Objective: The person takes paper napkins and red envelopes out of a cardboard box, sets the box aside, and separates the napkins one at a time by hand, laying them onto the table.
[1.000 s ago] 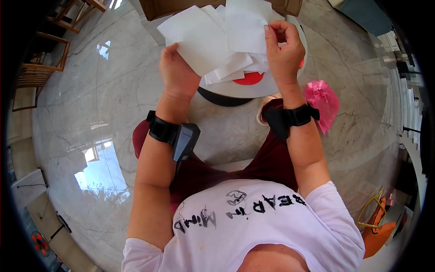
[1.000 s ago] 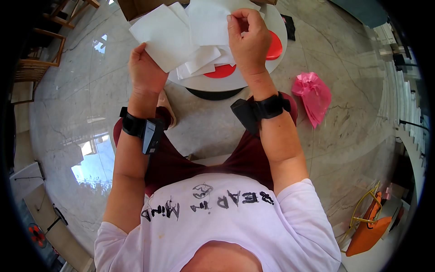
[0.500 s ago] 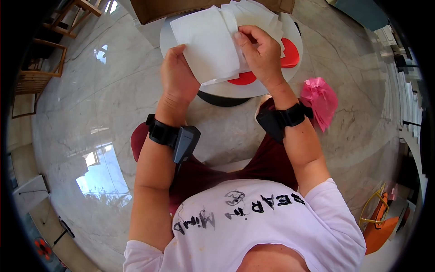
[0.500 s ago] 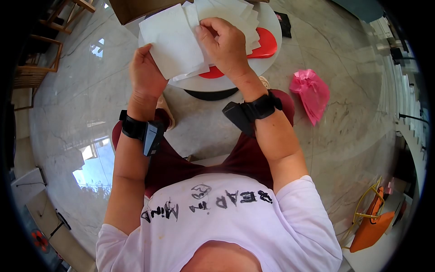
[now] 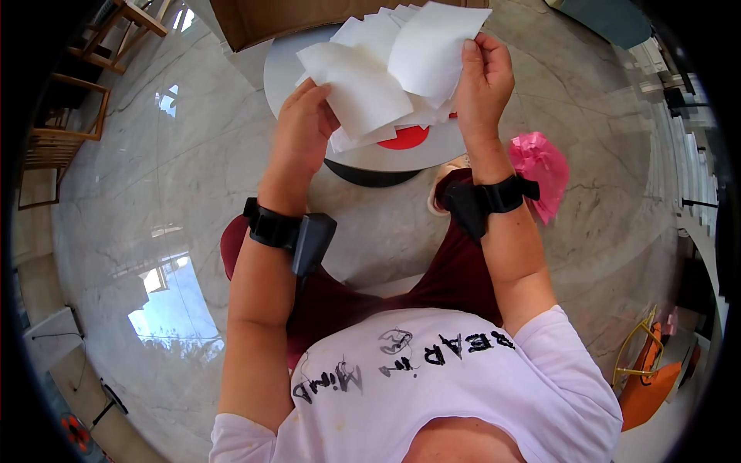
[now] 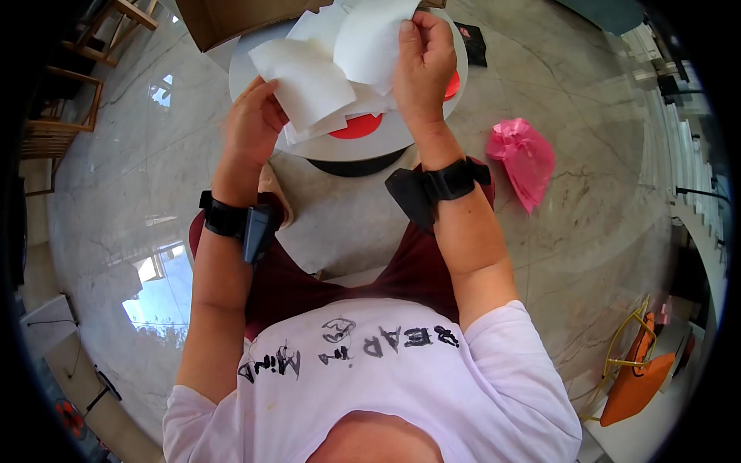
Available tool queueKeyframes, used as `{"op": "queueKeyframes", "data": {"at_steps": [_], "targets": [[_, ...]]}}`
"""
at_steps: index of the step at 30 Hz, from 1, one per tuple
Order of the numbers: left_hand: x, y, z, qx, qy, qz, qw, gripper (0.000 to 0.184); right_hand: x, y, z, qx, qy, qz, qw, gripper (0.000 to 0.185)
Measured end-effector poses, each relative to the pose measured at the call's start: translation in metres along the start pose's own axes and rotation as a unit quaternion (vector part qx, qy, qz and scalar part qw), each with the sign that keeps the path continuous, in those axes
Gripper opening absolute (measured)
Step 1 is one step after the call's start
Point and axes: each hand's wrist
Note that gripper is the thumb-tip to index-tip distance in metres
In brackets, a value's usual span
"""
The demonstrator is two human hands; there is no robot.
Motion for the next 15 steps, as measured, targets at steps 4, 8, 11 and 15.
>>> {"op": "queueKeyframes", "data": {"at_steps": [4,8,11,15], "targets": [[0.003,0.004,-0.002,-0.052,0.146,-0.109,0.982,0.041,0.005,0.000,0.000,0.001,0.010,-0.055,0.998,0.016],[0.013,0.005,-0.008,-0.219,0.303,-0.171,0.911,0.045,0.005,-0.002,-0.001,0.010,0.070,-0.109,0.991,0.016],[0.012,-0.001,-0.008,-0.204,0.340,-0.294,0.870,0.043,0.009,-0.002,0.003,0.064,0.168,-0.141,0.974,0.015],[0.000,0.006,-0.001,-0.090,0.277,-0.096,0.952,0.040,0.021,0.004,0.013,0.159,0.226,-0.140,0.951,0.015]]}}
Point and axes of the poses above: each hand's wrist, its own z-axis away from the middle knuckle, its own y-axis out of the palm, x = y × z, and after that the axes turned 12 degrees about -x, right-handed
